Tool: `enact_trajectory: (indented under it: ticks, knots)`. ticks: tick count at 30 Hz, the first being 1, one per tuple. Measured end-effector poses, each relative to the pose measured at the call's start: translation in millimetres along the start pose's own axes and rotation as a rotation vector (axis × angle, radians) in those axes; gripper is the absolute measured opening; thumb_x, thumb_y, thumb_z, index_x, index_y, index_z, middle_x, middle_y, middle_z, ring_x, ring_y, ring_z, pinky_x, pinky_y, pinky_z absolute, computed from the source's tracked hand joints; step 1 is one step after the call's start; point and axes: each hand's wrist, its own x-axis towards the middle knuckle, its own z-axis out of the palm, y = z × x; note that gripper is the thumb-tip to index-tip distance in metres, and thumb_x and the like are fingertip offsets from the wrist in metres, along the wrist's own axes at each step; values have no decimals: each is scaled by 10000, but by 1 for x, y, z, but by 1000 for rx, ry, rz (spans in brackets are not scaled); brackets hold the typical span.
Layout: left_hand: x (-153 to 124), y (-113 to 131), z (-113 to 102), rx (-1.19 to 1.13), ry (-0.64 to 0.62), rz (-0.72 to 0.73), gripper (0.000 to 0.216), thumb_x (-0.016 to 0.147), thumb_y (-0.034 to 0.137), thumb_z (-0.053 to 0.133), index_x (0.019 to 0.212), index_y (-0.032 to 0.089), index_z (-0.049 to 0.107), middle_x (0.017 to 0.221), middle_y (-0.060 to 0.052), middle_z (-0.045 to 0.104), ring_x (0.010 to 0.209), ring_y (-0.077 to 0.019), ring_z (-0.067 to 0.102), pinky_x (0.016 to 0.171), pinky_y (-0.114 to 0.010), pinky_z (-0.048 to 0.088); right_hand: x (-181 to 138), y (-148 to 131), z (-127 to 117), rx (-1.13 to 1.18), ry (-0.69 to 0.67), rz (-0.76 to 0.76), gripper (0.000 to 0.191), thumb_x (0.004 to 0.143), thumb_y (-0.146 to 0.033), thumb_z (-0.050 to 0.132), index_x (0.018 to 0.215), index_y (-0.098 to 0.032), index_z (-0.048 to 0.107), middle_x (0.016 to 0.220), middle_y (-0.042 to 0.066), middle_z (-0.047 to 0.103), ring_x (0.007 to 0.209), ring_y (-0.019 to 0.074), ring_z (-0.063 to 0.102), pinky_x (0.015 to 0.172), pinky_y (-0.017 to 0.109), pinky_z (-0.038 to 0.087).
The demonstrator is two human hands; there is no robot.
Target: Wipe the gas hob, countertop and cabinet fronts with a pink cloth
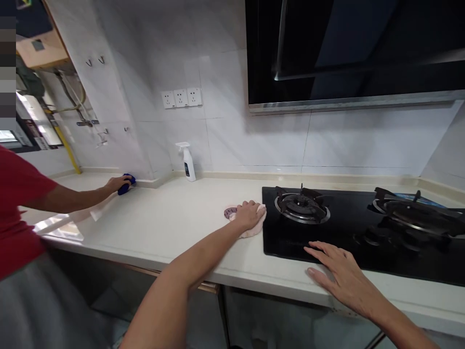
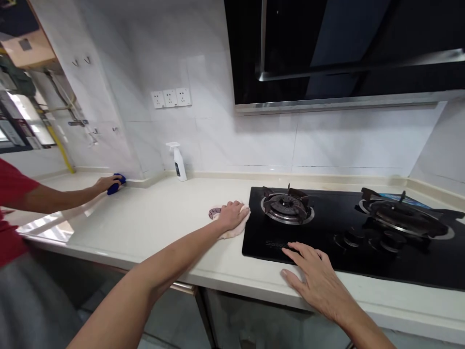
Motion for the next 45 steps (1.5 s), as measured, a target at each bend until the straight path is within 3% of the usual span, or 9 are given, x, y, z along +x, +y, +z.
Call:
enact_trajectory:
  ticks: [10,16,18,23,27,30,34,39,45]
  knots:
    - [-124,11,-19,-32,18,270,464,1063,562,345,1182,259,676,1239,-93,652,1106,-283,566,946,-471,485,-1,6,6,21,14,20,624,974,-755,450,1423,-367,643,1540,75,557,1443,349,485,1200,614,373]
    - [-169,-13,-37,-140,-26,398,388,1016,563,520,1217,270,675,1309,-61,673,1193,-245,566,1067,-411,435,-5,15,10,15,-2,21,626,970,-758,450,1447,-391,623,1569,32,539,1450,347,492,1181,578,438]
    - [-181,-34,-41,-141,-28,316,431,983,584,568,1307,312,655,1437,-42,626,1315,-249,532,1134,-410,397,-6,17,11,8,-1,18,617,974,-753,449,1444,-395,625,1572,24,537,1456,345,487,1179,583,444]
    - [-198,-113,-49,18,4,-133,475,950,572,572,1384,392,637,1532,-56,558,1409,-323,487,1197,-527,328,-10,20,17,-20,29,-8,625,965,-744,484,1460,-384,611,1588,23,519,1467,356,469,1191,595,428]
    - [-188,-174,-63,142,-23,-511,484,990,586,457,1398,380,616,1532,-99,535,1399,-359,482,1177,-632,303,-9,19,18,-27,34,-9,647,952,-754,497,1461,-369,607,1587,34,517,1465,365,466,1198,599,410]
    - [-166,-190,-70,126,-22,-672,546,1030,587,334,1411,295,596,1490,-176,532,1337,-409,514,1073,-670,393,-7,15,16,-18,29,1,638,955,-758,483,1440,-368,621,1569,46,534,1456,367,472,1198,612,391]
    - [-128,-162,-63,92,-11,-634,578,1072,501,231,1395,189,596,1421,-235,549,1271,-447,530,983,-674,432,-3,12,14,6,46,24,637,958,-768,454,1408,-362,648,1544,64,557,1435,365,491,1182,606,394]
    - [-99,-81,-41,43,-36,-362,548,1080,481,255,1439,223,579,1471,-219,529,1314,-419,505,1018,-655,414,-1,13,14,39,49,45,630,964,-770,426,1376,-361,670,1517,67,580,1420,353,507,1175,607,394]
    - [-130,0,-27,-13,-60,-18,530,1041,613,326,1377,328,618,1422,-127,571,1297,-345,521,1047,-583,450,-3,24,20,31,7,48,644,962,-768,426,1433,-379,629,1564,51,542,1448,368,482,1164,605,412]
